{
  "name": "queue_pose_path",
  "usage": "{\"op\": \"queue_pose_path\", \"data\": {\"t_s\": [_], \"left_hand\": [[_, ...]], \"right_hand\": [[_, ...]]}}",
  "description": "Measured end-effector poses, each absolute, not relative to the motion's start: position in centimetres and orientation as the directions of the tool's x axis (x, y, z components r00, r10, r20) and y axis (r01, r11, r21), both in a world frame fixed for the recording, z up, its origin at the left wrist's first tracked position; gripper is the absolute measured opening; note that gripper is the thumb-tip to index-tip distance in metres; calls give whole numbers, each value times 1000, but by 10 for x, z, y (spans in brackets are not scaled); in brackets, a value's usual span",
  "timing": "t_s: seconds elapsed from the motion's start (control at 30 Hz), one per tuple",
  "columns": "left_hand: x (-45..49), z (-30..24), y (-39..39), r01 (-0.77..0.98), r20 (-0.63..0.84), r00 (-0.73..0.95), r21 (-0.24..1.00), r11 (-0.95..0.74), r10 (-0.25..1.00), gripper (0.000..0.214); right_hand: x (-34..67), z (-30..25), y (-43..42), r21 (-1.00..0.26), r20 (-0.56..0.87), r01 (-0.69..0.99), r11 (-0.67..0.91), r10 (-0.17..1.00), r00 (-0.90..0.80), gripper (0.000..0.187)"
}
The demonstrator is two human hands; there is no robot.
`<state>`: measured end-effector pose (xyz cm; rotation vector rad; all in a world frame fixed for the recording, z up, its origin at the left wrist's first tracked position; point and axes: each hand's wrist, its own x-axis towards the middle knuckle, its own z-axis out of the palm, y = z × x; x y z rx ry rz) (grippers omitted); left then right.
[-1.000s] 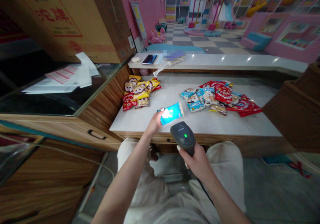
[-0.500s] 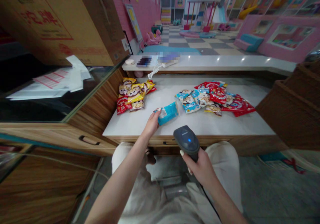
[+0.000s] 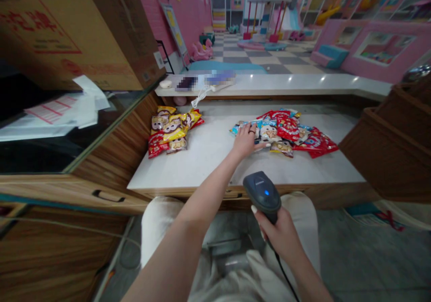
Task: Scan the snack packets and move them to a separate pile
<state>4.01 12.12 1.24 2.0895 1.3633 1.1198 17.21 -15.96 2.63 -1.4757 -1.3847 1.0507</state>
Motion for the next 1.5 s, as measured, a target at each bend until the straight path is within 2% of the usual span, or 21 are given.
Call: {"op": "queue_pose_path", "data": {"t_s": [0.17, 0.27, 0.37, 0.5, 0.57, 0.63, 0.87, 1.0, 1.07, 1.13, 1.23, 1.3, 1.4, 1.5], "left_hand": [[-1, 14, 96, 549, 500, 152, 675, -494, 853, 72], [-59, 18, 74, 612, 552, 21, 653, -447, 834, 70], [-126, 20, 57, 727, 561, -142, 618, -299, 816, 77], [-195, 21, 50, 849, 468, -333, 527, 44, 819, 90], [-213, 20, 52, 873, 415, -367, 462, 154, 833, 95], [-222, 19, 56, 883, 386, -358, 437, 174, 850, 93], [-223, 25, 62, 794, 430, -404, 603, 77, 807, 61], [-217, 26, 52, 587, 455, -594, 809, -28, 663, 35], [-206, 24, 44, 409, 381, -705, 907, -95, 599, 40], [-187, 20, 33, 188, 274, -732, 961, -202, 624, 48], [-150, 13, 15, -206, 120, -598, 932, -297, 792, 48], [-128, 7, 5, -408, 1, -487, 884, -228, 873, 45], [-106, -2, -4, -535, -153, -391, 840, -89, 907, 42], [-100, -7, -8, -543, -184, -349, 839, -38, 919, 43]], "right_hand": [[170, 33, -160, -962, -76, 265, -70, 997, -12, 43], [166, 29, -161, -956, -61, 289, -42, 997, -56, 44], [160, 24, -162, -953, -68, 300, -34, 992, -104, 43], [151, 25, -162, -947, -32, 321, 4, 994, -106, 41], [148, 28, -163, -945, -9, 325, 26, 995, -103, 40], [147, 29, -163, -946, 1, 322, 32, 995, -96, 39], [151, 26, -165, -952, -46, 307, -10, 993, -108, 36], [150, 20, -167, -954, -31, 300, 2, 994, -106, 32], [150, 14, -168, -955, -13, 297, 17, 995, -98, 30], [149, 9, -168, -954, -12, 299, 17, 995, -96, 30], [148, 5, -169, -955, -24, 298, 6, 995, -97, 31], [149, 5, -168, -956, -25, 293, 3, 995, -93, 32], [149, 7, -167, -954, -27, 299, -1, 996, -84, 31], [147, 11, -166, -951, -40, 309, -13, 996, -80, 29]]}}
